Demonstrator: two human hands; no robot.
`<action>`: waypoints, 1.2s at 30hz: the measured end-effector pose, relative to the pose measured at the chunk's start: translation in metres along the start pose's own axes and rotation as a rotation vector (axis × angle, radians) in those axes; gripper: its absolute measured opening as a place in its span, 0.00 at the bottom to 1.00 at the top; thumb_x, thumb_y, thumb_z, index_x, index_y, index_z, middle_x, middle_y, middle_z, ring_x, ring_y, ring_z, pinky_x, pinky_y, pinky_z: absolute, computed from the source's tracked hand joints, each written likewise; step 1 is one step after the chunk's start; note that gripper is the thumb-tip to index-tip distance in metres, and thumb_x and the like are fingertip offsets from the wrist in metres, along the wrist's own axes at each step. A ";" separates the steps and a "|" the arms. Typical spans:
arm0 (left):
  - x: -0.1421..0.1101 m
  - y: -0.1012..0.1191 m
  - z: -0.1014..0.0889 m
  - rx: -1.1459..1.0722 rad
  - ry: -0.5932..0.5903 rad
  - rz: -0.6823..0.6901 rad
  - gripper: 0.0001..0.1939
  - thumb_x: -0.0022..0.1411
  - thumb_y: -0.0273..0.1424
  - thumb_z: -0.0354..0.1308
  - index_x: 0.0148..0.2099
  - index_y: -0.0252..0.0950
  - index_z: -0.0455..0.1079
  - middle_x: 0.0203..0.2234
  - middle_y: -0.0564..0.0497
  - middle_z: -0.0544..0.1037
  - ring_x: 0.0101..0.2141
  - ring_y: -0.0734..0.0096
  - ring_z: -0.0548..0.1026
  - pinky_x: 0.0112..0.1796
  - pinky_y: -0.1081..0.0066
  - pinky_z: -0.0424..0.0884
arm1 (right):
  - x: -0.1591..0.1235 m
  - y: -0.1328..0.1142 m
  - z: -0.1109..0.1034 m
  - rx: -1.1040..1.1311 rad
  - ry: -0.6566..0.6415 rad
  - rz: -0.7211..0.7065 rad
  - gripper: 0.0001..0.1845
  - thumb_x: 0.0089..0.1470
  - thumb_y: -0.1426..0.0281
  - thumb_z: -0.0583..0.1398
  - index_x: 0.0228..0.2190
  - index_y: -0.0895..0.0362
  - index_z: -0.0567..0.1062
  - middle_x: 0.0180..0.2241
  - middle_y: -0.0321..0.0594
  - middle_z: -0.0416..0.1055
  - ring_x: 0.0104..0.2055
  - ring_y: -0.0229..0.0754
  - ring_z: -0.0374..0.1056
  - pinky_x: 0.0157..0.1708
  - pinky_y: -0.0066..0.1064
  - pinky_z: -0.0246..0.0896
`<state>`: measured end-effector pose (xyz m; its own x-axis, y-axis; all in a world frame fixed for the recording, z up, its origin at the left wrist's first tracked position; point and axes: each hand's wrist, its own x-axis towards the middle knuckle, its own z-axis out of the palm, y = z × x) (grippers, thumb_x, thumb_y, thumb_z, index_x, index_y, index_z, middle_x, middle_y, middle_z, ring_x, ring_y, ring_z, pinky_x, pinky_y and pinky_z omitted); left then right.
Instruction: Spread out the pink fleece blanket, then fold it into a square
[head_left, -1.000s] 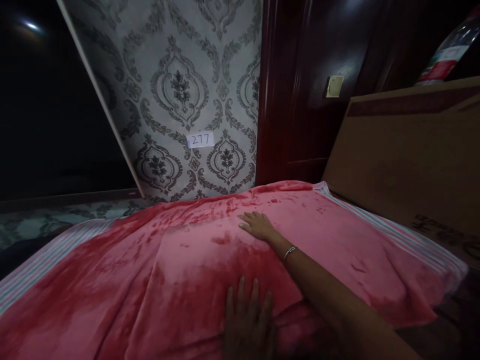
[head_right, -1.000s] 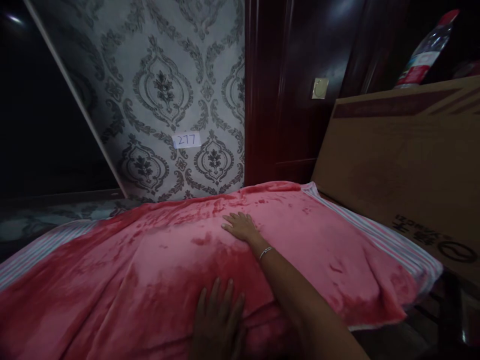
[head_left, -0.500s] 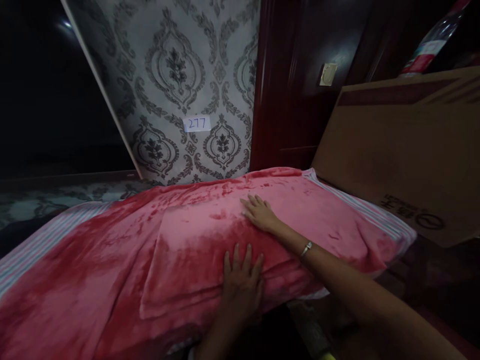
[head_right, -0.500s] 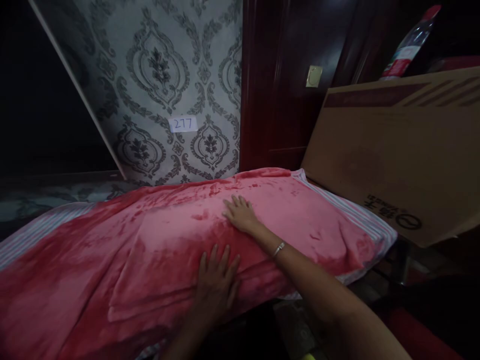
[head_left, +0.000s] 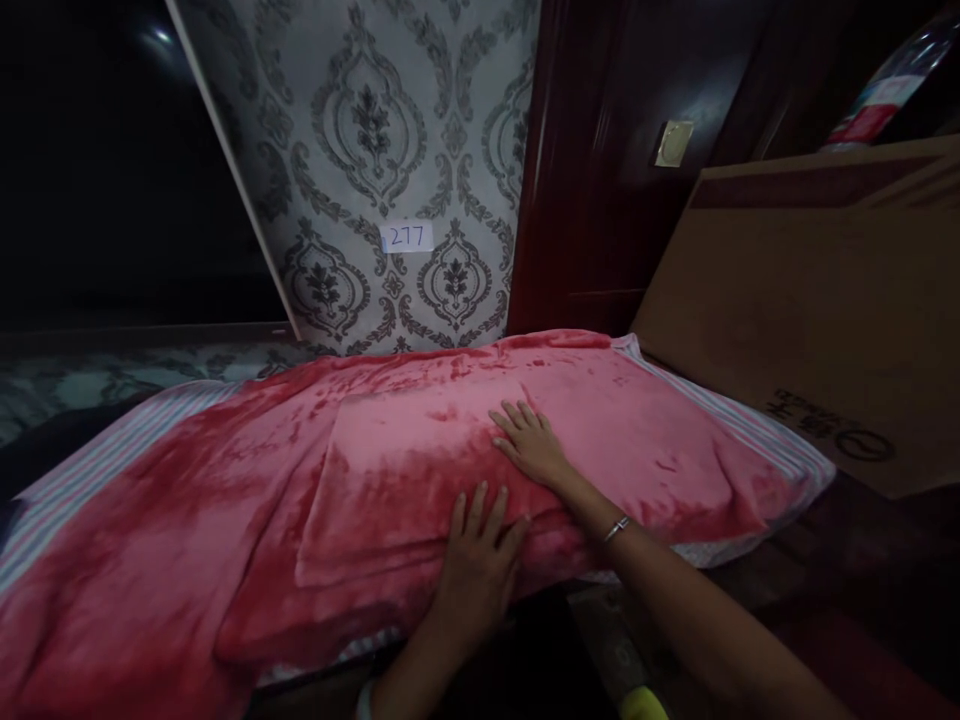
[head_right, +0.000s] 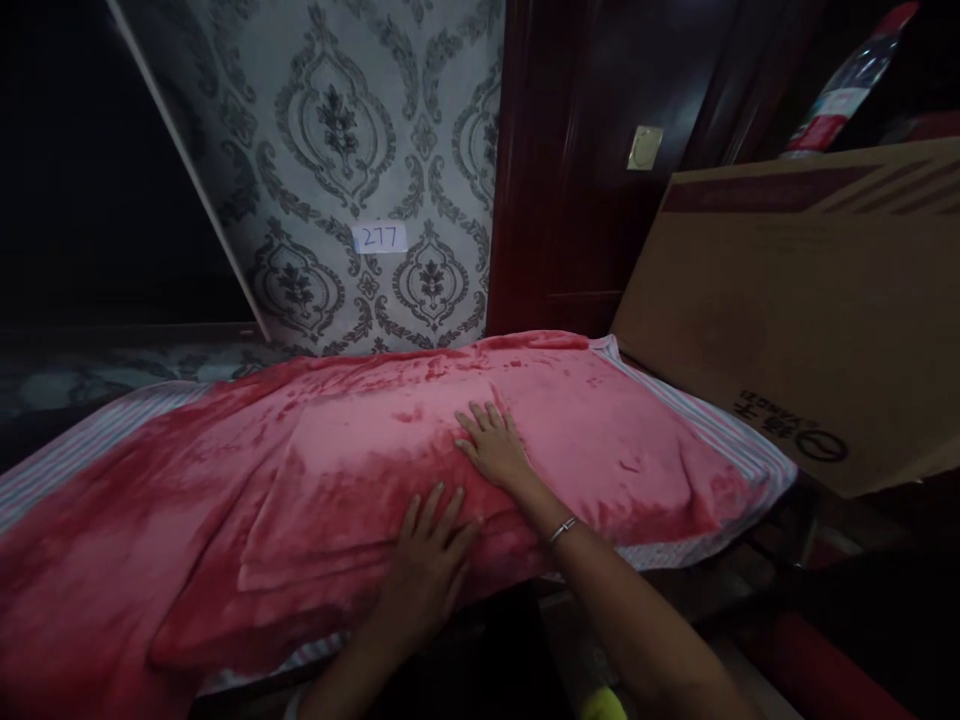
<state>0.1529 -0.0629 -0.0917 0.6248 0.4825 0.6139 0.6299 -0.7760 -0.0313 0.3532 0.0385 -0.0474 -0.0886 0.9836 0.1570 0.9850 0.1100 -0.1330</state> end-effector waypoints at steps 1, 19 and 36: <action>-0.002 -0.003 -0.009 -0.020 -0.017 0.022 0.22 0.67 0.37 0.56 0.63 0.47 0.69 0.65 0.48 0.67 0.65 0.54 0.61 0.64 0.48 0.54 | 0.000 0.000 -0.001 -0.002 -0.005 0.003 0.32 0.69 0.53 0.44 0.70 0.47 0.52 0.73 0.38 0.41 0.74 0.55 0.36 0.68 0.54 0.36; -0.020 -0.094 -0.042 0.325 -0.275 -0.422 0.28 0.70 0.42 0.49 0.68 0.40 0.63 0.68 0.38 0.60 0.66 0.37 0.58 0.59 0.33 0.55 | -0.047 -0.042 0.008 0.036 0.014 -0.136 0.33 0.67 0.54 0.51 0.69 0.46 0.54 0.72 0.39 0.43 0.73 0.57 0.38 0.68 0.60 0.35; -0.054 -0.120 -0.056 0.270 -0.192 -0.359 0.27 0.69 0.42 0.47 0.66 0.43 0.66 0.63 0.42 0.68 0.63 0.43 0.65 0.62 0.36 0.51 | -0.054 -0.034 -0.003 0.048 -0.002 -0.136 0.31 0.67 0.59 0.54 0.68 0.46 0.57 0.71 0.40 0.48 0.72 0.55 0.43 0.68 0.58 0.37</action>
<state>0.0175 -0.0188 -0.0771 0.4038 0.7866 0.4672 0.9026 -0.4258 -0.0631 0.3250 -0.0191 -0.0487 -0.2212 0.9595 0.1744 0.9557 0.2489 -0.1569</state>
